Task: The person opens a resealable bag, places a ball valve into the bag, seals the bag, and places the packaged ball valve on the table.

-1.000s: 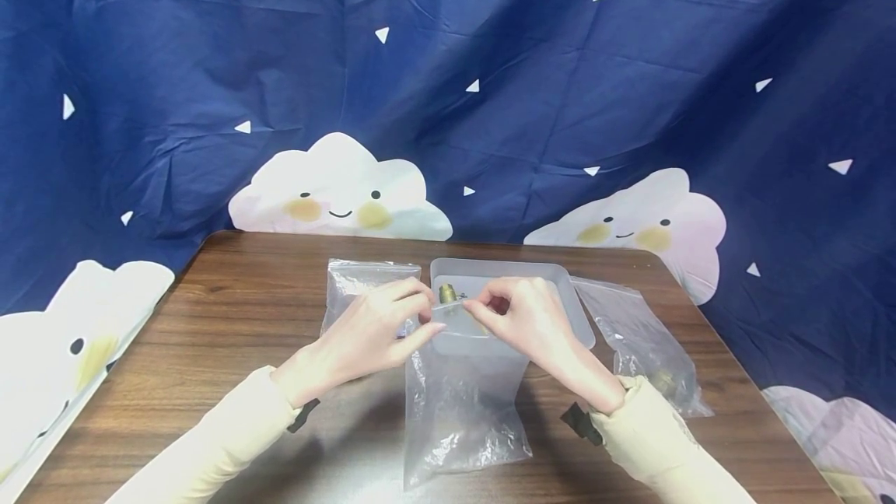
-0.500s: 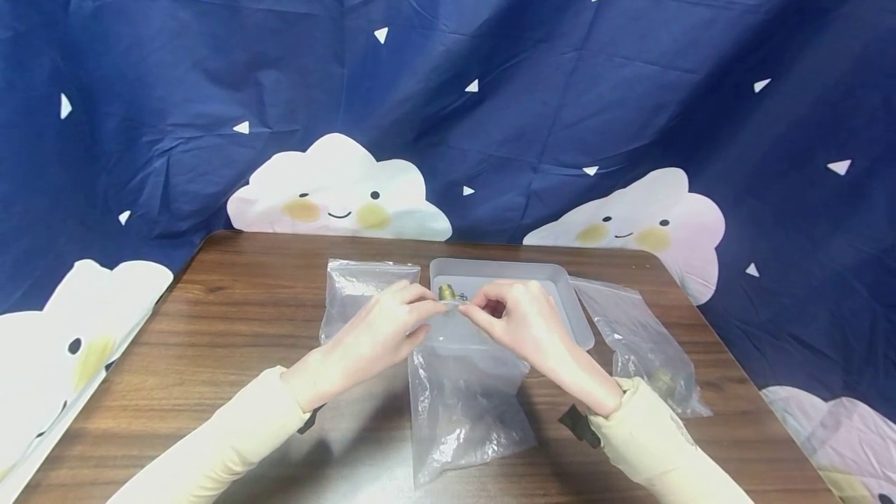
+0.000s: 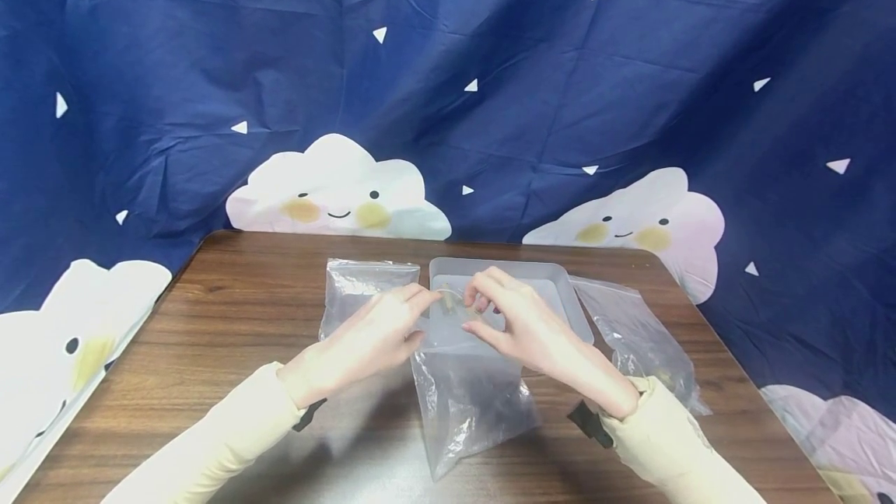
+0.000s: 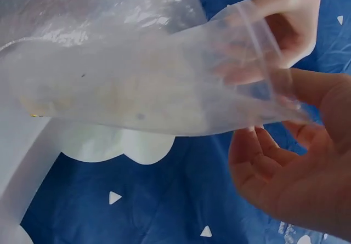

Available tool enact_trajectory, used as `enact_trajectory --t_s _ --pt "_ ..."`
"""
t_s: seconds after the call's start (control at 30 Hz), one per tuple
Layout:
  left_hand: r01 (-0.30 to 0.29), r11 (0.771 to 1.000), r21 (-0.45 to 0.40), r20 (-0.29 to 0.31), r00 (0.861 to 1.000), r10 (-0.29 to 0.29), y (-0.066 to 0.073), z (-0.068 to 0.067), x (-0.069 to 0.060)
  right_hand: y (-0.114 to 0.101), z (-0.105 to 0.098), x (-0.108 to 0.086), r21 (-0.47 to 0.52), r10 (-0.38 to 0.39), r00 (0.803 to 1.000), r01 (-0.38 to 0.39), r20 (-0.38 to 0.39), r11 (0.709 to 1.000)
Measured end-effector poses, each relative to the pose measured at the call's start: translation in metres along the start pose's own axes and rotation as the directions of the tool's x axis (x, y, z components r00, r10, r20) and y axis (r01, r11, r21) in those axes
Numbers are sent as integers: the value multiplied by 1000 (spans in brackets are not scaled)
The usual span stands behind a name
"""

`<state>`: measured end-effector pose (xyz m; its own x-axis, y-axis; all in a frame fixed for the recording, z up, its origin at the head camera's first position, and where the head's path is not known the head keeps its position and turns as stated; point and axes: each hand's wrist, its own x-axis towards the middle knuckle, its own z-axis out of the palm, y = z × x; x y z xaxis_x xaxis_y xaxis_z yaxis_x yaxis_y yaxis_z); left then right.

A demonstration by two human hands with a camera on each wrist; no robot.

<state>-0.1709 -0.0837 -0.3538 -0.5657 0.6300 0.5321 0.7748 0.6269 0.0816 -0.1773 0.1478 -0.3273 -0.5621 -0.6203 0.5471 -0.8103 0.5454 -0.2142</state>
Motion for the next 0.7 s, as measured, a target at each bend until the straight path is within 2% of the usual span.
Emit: enact_trajectory --t_s 0.1,0.17,0.27,0.4,0.5,0.6,0.7 --pt "17 1000 13 9 1000 -18 0 -2 0 -3 -3 -2 -39 -37 999 39 39 998" --pt "26 999 19 15 1000 -26 0 -4 0 -3 -4 -3 -79 -21 997 27 74 997" --pt "28 999 32 16 999 -29 0 -6 0 -3 -7 -5 -124 51 990 -34 133 992" --pt "15 999 30 24 1000 -15 0 -10 -1 -3 -14 -5 -171 167 966 -134 198 976" --pt "10 1000 11 55 998 -11 -1 -13 -2 -5 -18 -5 -209 217 948 -169 232 963" --pt "19 1000 -16 96 995 -17 -3 -15 -3 -6 -21 -6 -230 217 943 -160 252 960" --pt "30 998 -53 123 992 -23 -4 -15 -4 -5 -22 -8 -220 176 953 -122 246 968"
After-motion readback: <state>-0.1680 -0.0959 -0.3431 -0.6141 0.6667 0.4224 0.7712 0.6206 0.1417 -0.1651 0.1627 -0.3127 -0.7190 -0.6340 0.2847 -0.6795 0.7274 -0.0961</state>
